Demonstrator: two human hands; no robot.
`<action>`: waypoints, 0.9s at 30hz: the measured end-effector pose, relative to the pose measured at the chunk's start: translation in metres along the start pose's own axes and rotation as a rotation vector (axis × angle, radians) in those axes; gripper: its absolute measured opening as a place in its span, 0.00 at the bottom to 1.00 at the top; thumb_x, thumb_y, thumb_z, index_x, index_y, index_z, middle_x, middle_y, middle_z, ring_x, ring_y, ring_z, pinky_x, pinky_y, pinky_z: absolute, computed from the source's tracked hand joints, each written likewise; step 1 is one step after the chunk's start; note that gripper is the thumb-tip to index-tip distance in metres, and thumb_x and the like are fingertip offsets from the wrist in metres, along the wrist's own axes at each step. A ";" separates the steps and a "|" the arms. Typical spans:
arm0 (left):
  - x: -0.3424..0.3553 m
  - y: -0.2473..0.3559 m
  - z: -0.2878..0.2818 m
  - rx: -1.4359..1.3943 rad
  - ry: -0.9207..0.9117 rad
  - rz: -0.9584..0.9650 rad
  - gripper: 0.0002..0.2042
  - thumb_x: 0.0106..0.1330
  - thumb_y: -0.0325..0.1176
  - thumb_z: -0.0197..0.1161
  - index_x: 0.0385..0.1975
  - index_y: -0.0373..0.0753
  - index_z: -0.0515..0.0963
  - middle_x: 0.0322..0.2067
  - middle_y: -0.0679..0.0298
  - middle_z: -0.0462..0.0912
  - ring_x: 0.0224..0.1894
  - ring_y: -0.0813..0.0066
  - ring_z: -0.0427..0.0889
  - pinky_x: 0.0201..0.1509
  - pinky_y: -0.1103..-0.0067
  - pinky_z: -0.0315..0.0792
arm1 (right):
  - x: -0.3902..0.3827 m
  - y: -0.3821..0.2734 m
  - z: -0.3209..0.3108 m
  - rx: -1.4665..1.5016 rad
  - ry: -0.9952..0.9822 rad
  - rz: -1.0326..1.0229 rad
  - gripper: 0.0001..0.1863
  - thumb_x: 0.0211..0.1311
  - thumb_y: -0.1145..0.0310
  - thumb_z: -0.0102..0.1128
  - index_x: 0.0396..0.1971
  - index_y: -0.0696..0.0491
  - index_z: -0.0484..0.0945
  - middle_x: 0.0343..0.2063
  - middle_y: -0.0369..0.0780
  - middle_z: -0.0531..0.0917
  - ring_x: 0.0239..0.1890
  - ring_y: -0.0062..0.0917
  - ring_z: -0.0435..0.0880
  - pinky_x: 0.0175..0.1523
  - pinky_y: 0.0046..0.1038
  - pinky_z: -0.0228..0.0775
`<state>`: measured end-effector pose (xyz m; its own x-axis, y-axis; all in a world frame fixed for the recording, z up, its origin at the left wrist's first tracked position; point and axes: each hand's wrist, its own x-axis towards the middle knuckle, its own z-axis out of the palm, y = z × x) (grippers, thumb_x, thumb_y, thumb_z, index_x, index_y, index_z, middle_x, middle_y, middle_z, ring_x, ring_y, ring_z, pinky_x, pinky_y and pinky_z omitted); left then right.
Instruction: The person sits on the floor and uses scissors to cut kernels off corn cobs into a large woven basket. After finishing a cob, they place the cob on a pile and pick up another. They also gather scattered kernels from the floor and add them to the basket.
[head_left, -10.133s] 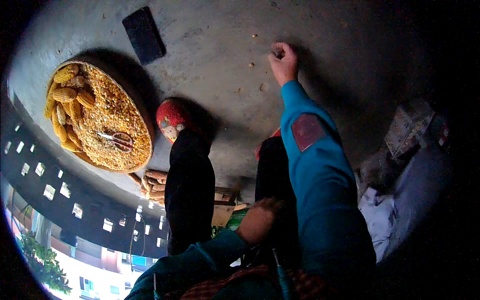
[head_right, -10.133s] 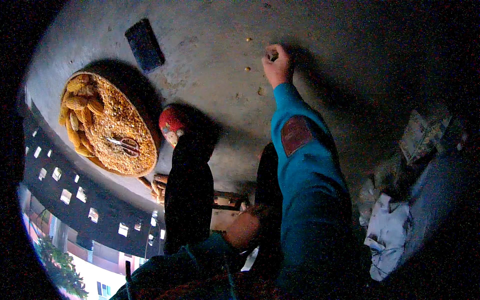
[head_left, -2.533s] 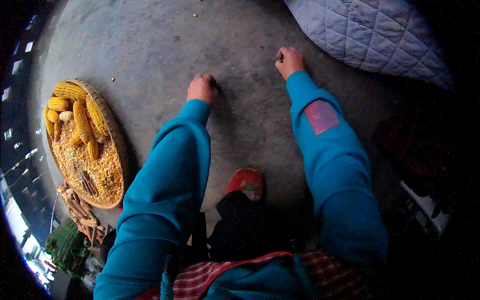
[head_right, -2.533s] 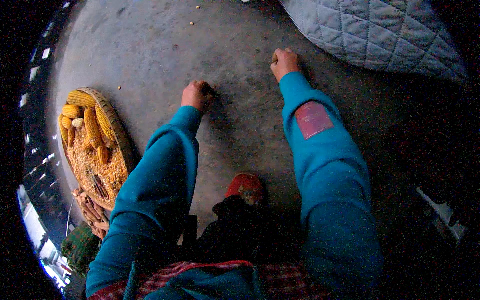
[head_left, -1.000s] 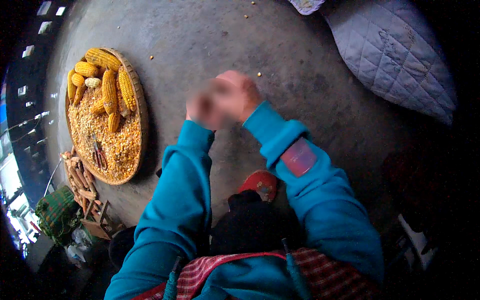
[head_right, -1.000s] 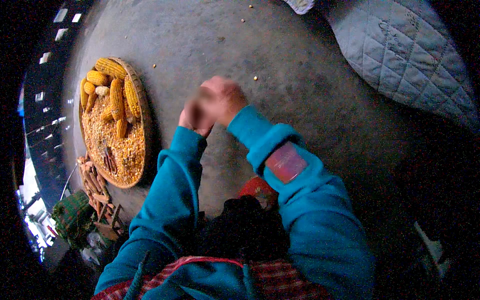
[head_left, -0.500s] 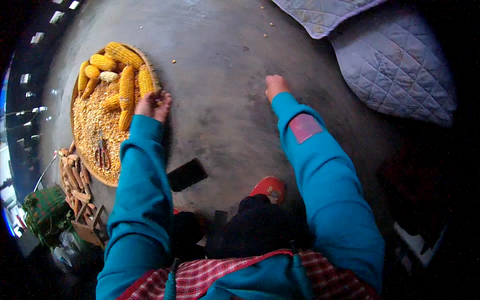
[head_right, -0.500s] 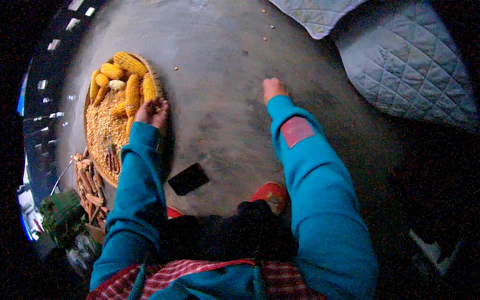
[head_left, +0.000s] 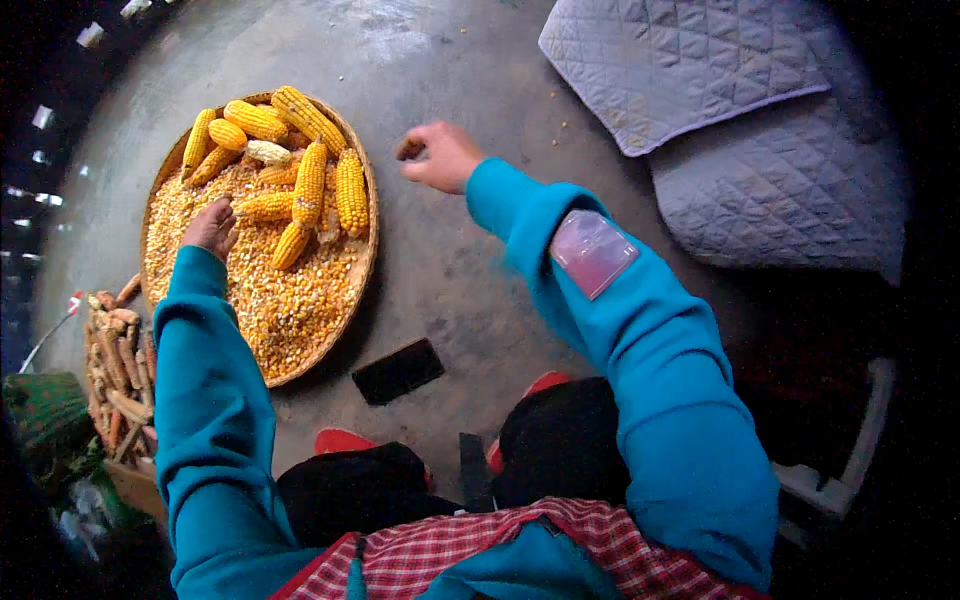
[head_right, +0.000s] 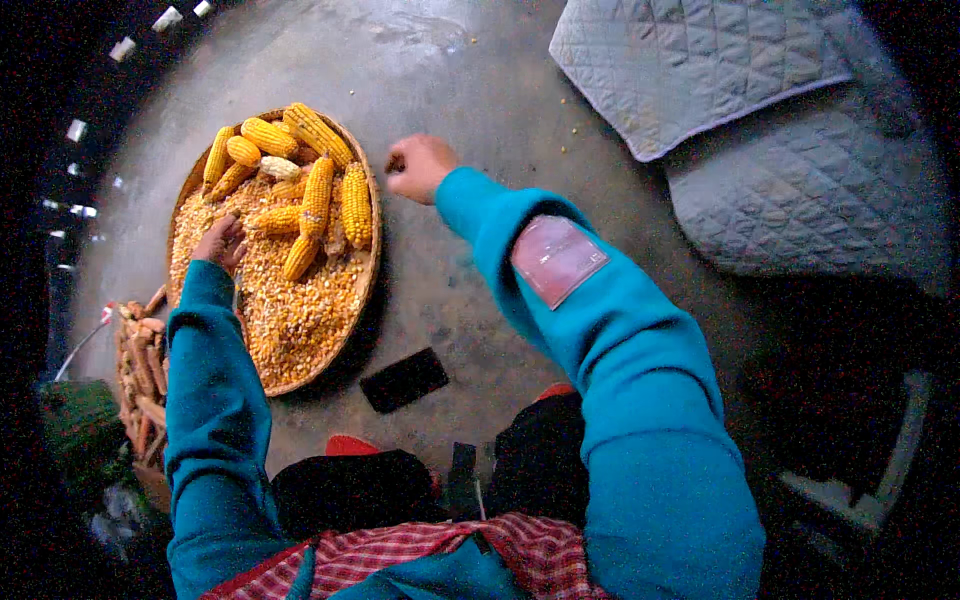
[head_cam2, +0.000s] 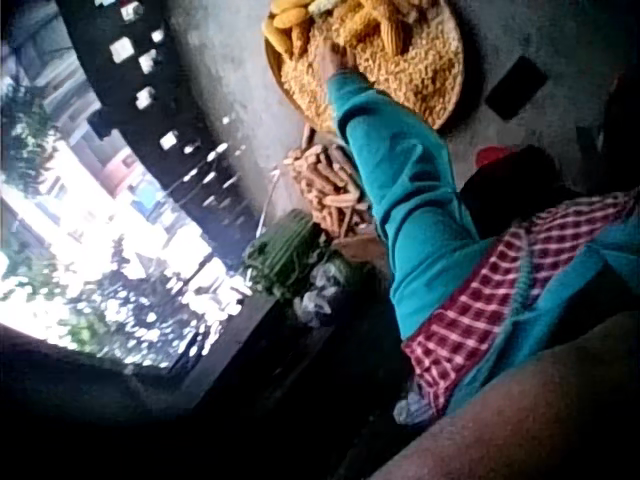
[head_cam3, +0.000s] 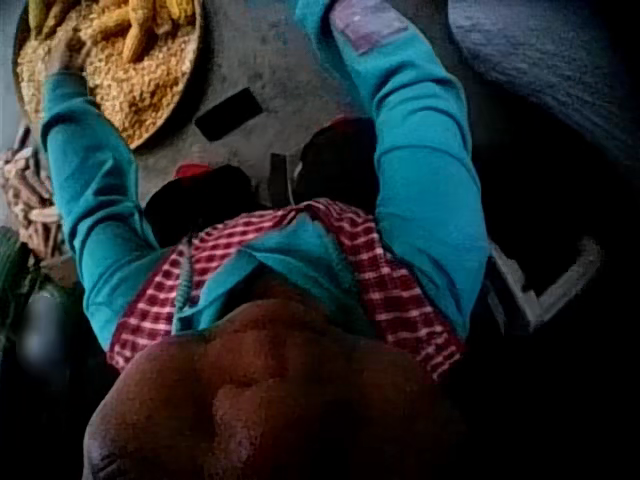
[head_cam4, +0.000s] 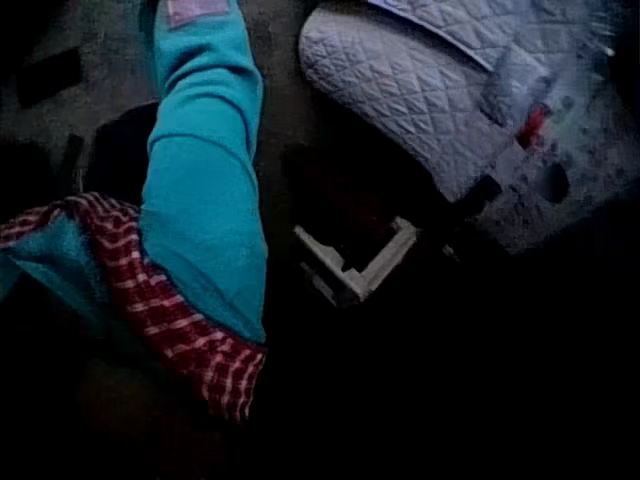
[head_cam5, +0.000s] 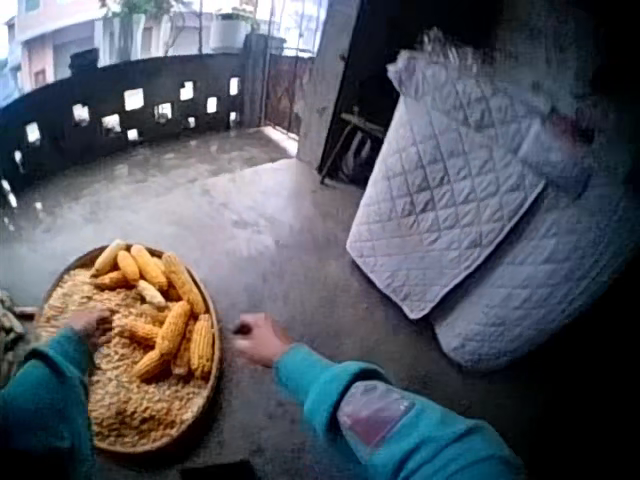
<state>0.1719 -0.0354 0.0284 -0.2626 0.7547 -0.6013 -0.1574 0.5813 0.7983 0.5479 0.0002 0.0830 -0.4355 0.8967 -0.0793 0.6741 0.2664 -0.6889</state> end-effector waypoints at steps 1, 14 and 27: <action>-0.001 -0.008 0.002 0.017 -0.063 0.040 0.19 0.53 0.42 0.55 0.45 0.45 0.67 0.44 0.68 0.66 0.46 0.74 0.64 0.48 0.74 0.58 | -0.001 0.004 -0.004 -0.113 -0.053 0.033 0.14 0.37 0.65 0.56 0.29 0.52 0.77 0.33 0.43 0.77 0.36 0.32 0.76 0.43 0.28 0.67; -0.025 -0.058 0.028 -0.173 -0.346 0.073 0.16 0.56 0.34 0.51 0.45 0.40 0.66 0.44 0.64 0.69 0.40 0.70 0.72 0.39 0.76 0.68 | -0.078 0.079 -0.132 -0.601 0.024 0.633 0.34 0.35 0.66 0.60 0.50 0.47 0.62 0.40 0.45 0.73 0.42 0.36 0.72 0.47 0.31 0.64; -0.020 -0.073 0.008 0.017 -0.206 -0.028 0.16 0.58 0.34 0.49 0.47 0.39 0.64 0.40 0.63 0.70 0.37 0.73 0.73 0.36 0.82 0.69 | -0.019 0.270 -0.196 -0.244 -0.317 0.445 0.44 0.36 0.72 0.62 0.57 0.39 0.49 0.52 0.44 0.62 0.49 0.31 0.67 0.49 0.29 0.62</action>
<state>0.1959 -0.0907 -0.0185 -0.0578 0.7834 -0.6188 -0.1449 0.6067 0.7816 0.8548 0.1245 0.0398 -0.2115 0.8017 -0.5591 0.9338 -0.0031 -0.3577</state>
